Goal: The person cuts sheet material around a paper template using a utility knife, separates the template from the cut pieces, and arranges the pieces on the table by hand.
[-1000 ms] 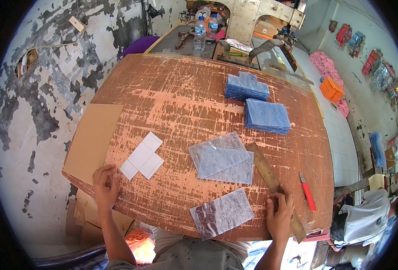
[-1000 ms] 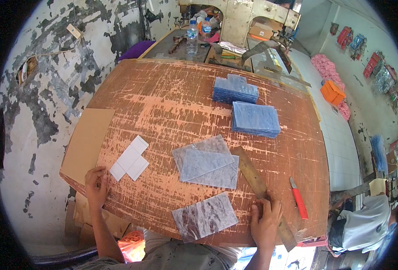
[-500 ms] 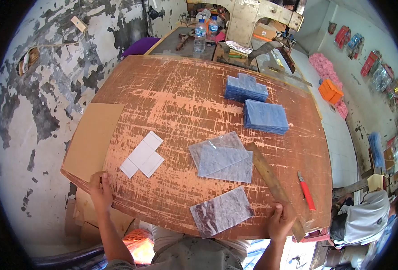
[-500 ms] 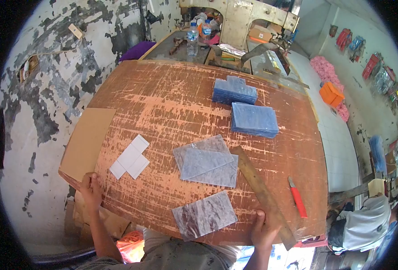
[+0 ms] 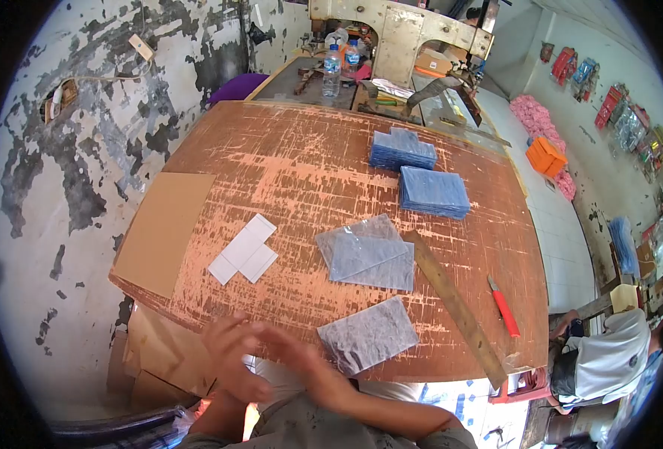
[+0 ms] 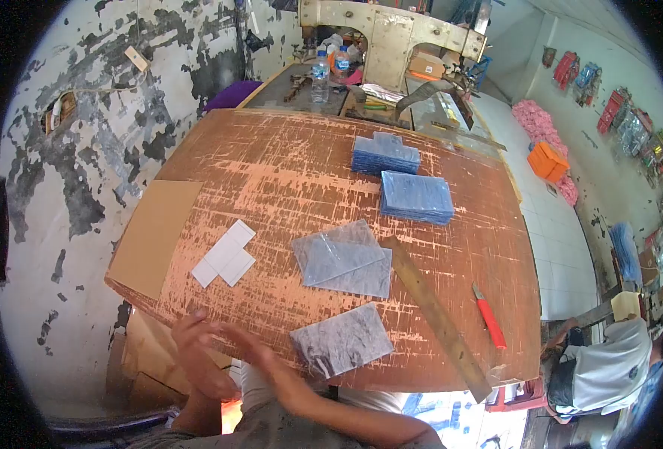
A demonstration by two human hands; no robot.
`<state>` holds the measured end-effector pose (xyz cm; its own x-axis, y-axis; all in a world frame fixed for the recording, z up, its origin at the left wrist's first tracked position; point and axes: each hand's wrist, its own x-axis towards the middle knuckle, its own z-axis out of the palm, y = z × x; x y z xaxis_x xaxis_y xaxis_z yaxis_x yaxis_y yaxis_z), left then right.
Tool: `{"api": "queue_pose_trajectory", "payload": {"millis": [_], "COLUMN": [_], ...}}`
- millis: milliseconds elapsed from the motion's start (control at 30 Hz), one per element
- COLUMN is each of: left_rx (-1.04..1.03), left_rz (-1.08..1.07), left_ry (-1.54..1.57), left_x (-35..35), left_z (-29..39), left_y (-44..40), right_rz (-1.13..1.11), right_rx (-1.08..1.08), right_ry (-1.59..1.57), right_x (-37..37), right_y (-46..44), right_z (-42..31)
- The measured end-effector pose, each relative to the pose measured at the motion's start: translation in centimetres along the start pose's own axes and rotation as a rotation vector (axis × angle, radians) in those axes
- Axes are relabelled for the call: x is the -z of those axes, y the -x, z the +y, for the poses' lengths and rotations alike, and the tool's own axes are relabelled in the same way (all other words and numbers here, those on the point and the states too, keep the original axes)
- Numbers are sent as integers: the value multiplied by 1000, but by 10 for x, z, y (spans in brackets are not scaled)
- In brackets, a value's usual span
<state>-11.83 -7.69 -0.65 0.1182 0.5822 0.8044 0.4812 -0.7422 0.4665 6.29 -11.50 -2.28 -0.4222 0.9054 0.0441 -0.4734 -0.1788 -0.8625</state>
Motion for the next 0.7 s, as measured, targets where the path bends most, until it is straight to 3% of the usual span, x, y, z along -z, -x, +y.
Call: {"api": "queue_pose_trajectory", "payload": {"millis": [67,100,167,300,367,400,467,500,567,600,667,700], "left_rx": [-224,-229,-26,127,34,40,162,204,304,356,437,474], "left_rz": [-101,-101,-699,-795,-644,-645,-265,-136,50,127,285,382], "left_ry": [-65,-64,44,56,-466,-465,-635,-682,-602,-511,-278,-128], "left_x": [5,10,18,59,86,96,106,106,106,102,88,79], "left_z": [17,24,35,-8,-53,-74,-94,-91,-76,-61,-35,-21], "left_y": [4,2,0,68,140,162,183,179,172,162,131,113], "right_rz": [-57,-83,-87,-25,-27,-105,-326,-326,-506,-502,-575,-576], "right_rx": [-262,-397,-621,-751,-700,-621,-364,-363,249,246,764,766], "right_ry": [-259,-391,-599,-729,-698,-664,-557,-557,168,165,742,741], "right_x": [-19,-30,-52,-71,-71,-70,-68,-71,-80,-87,-104,-105], "right_y": [-8,-13,-22,-39,-47,-51,-57,-57,-58,-58,-58,-57], "right_z": [41,58,76,67,60,61,63,60,52,60,80,83]}}
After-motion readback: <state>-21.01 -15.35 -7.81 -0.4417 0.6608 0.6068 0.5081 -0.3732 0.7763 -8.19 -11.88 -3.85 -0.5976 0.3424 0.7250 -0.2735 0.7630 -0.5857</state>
